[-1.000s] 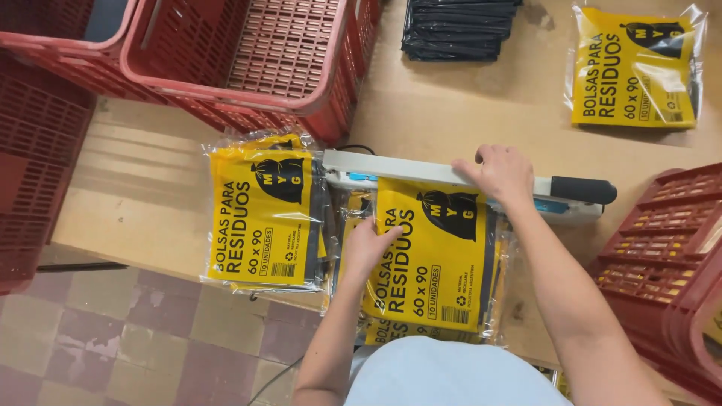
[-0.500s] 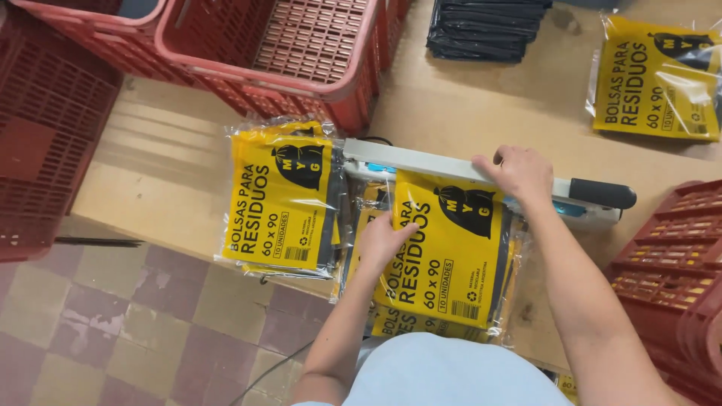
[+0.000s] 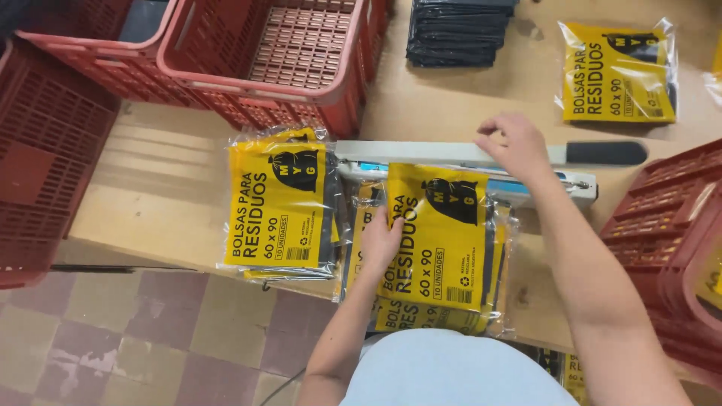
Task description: The person repeatedly places stacks of yellow-labeled plastic bags under a manual heat sealer, presses the handle to seal, and moves the sealed packs into a red basket. The process is repeated multiple times throughout the clip.
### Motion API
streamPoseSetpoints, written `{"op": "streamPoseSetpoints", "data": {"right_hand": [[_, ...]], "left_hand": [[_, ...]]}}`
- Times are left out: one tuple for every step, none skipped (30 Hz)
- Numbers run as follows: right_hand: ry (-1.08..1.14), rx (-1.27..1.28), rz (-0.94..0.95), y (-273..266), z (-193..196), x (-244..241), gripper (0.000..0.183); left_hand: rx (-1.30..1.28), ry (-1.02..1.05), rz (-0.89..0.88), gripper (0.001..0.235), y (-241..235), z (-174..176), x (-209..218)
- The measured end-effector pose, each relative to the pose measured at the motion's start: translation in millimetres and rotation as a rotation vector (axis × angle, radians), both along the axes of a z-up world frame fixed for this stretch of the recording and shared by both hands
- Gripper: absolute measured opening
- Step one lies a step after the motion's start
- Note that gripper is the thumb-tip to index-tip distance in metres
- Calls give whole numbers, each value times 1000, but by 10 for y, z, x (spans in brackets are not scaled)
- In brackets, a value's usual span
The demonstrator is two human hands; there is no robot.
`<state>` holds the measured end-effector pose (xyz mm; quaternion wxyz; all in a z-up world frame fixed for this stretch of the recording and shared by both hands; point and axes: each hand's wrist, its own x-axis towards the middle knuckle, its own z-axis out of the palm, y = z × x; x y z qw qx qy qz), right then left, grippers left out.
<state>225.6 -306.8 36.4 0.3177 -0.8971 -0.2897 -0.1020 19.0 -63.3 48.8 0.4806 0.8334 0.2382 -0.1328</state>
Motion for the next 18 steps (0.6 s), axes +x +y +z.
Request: {"op": "streamPoseSetpoints", "data": {"right_hand": [[1, -1, -4, -26, 169, -183, 16], [-15, 84, 64, -40, 334, -368, 15], [-31, 169, 132, -50, 499, -550, 14], [-29, 169, 135, -120, 420, -738, 14], [0, 211, 109, -188, 341, -923, 15], [32, 252, 81, -257, 255, -1119, 16], [38, 252, 83, -321, 19, -1238, 16], [173, 239, -107, -401, -208, -1373, 18], [306, 223, -298, -488, -436, -1509, 21], [310, 220, -306, -492, -470, -1629, 21], [478, 239, -410, -502, -504, -1746, 39], [645, 260, -519, -519, -534, -1870, 56], [649, 260, -532, -538, -649, -1876, 56], [714, 270, -597, -550, -762, -1890, 61], [778, 281, -662, -561, -874, -1909, 66], [782, 280, -672, -491, -785, -1916, 66], [802, 406, -728, -418, -695, -1924, 60], [819, 534, -776, -328, -607, -1900, 54]], "left_hand": [[-1, 1, -4, 52, -12, -6, -60], [-6, -47, 23, 46, -13, -10, -122], [-11, -95, 50, 41, -11, -15, -183], [-11, -93, 54, 41, 21, -18, -275], [12, -164, 83, 38, 55, -22, -364], [34, -231, 111, 35, 90, -28, -462], [35, -225, 113, 35, 236, -204, -505], [4, -272, 263, 30, 366, -381, -561], [-25, -318, 413, 27, 490, -561, -618], [-28, -312, 407, 27, 749, -487, -610], [-1, -411, 471, 26, 1000, -416, -593], [26, -510, 531, 24, 1247, -342, -559], [22, -504, 520, 24, 1629, -493, -515], [104, -571, 547, 22, 2017, -645, -459], [185, -639, 574, 21, 2407, -798, -399], [181, -633, 566, 21, 2639, -951, -309], [341, -558, 562, 23, 2873, -1104, -221], [503, -484, 559, 27, 3120, -1249, -128]]}}
